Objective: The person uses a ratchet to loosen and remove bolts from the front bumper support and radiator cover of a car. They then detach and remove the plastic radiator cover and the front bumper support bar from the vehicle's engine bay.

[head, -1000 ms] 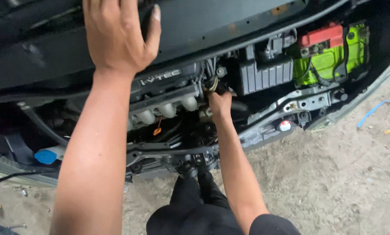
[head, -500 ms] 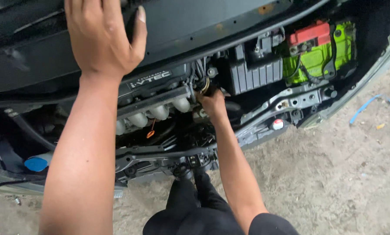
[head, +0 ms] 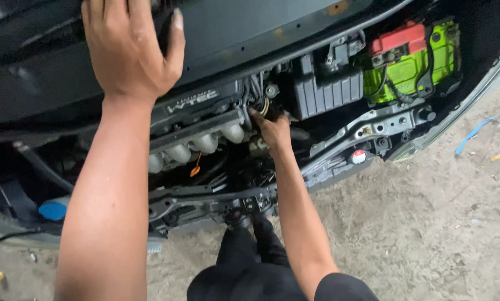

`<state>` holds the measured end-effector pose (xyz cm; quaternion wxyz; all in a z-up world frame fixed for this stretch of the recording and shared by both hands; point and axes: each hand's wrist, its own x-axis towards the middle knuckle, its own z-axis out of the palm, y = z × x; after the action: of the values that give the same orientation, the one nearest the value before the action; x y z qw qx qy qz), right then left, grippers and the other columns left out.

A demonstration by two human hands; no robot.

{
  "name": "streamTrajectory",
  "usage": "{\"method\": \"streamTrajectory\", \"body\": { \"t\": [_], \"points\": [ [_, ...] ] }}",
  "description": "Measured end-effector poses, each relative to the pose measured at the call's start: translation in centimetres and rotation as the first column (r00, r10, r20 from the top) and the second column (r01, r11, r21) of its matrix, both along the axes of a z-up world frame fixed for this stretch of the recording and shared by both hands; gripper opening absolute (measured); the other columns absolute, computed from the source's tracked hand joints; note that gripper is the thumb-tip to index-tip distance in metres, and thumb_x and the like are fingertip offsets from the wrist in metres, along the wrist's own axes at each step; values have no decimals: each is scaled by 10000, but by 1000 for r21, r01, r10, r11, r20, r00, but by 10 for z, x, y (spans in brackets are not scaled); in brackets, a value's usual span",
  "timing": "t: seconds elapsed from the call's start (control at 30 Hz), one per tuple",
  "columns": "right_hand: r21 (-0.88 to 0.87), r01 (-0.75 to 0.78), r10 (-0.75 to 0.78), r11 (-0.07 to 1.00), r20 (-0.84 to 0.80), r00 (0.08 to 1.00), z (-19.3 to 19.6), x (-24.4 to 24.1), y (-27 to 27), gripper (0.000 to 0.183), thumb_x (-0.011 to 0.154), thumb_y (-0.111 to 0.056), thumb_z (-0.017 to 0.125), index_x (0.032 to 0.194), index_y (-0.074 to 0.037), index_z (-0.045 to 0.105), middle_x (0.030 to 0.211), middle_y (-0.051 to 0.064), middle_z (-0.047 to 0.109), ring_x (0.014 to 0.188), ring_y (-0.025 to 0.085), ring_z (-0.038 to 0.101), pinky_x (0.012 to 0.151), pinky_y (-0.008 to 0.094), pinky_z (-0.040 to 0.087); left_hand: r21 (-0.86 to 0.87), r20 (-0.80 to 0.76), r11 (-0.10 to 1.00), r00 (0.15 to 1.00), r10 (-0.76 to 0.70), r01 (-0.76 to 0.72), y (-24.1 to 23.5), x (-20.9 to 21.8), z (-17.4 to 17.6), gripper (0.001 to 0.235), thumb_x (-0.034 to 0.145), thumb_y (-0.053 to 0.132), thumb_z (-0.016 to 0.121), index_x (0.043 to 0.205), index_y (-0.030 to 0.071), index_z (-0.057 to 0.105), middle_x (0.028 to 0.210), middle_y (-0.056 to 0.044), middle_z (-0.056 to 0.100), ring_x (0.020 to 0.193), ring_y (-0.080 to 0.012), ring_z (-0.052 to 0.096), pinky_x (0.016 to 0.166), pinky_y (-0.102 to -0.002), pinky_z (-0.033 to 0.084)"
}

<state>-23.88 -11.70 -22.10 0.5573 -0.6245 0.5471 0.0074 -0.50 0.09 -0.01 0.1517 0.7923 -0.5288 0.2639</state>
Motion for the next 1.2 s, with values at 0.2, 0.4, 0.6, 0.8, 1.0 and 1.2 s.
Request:
{"method": "streamTrajectory", "body": {
  "t": [0.2,0.4,0.6,0.8,1.0,1.2],
  "points": [
    [-227,-46,37,973,-43,998,-47,0,6,492,882,-403,641,1140,3,743,1134,230,750,1108,434,680,934,481,501,49,-6,996,997,75,-75,4,0,-4,490,1086,311,767,1386,-23,571,1306,-248,588,1072,-453,593,855,-533,504],
    [-157,-109,48,981,-348,936,8,17,11,513,839,-293,488,1184,38,676,1202,269,694,1121,508,635,967,578,493,22,12,998,998,63,-64,-2,0,4,423,1034,313,727,1252,-26,600,1155,-190,595,1001,-397,576,764,-481,480],
    [-102,-58,19,993,-345,938,43,29,11,468,944,-398,479,1145,-26,681,1146,246,715,1056,465,672,903,562,521,12,16,999,999,49,-49,-2,1,5,423,1029,290,740,1262,-33,597,1158,-206,588,1007,-411,568,770,-481,474],
    [-461,-271,120,845,-331,936,-32,19,-5,434,765,-278,784,1041,-42,546,1005,236,703,917,519,666,732,596,539,20,-11,998,999,52,-51,0,2,1,375,1043,324,708,1129,-25,601,1109,-222,595,950,-421,559,789,-495,459],
    [-533,-146,100,833,-113,988,-42,21,-9,348,670,-115,659,1000,-21,599,902,269,704,875,534,639,741,575,520,-12,10,1000,1000,22,-22,-1,3,5,364,1033,293,739,1164,-20,606,1145,-221,583,1012,-428,568,761,-492,459],
    [-616,-128,48,777,-146,988,-19,17,12,279,717,-78,648,986,-53,579,970,221,678,903,483,639,764,573,523,2,-26,1000,999,22,-22,1,3,6,431,1009,280,781,1234,-48,615,1204,-240,595,1064,-448,575,821,-516,491]
  ]
}}
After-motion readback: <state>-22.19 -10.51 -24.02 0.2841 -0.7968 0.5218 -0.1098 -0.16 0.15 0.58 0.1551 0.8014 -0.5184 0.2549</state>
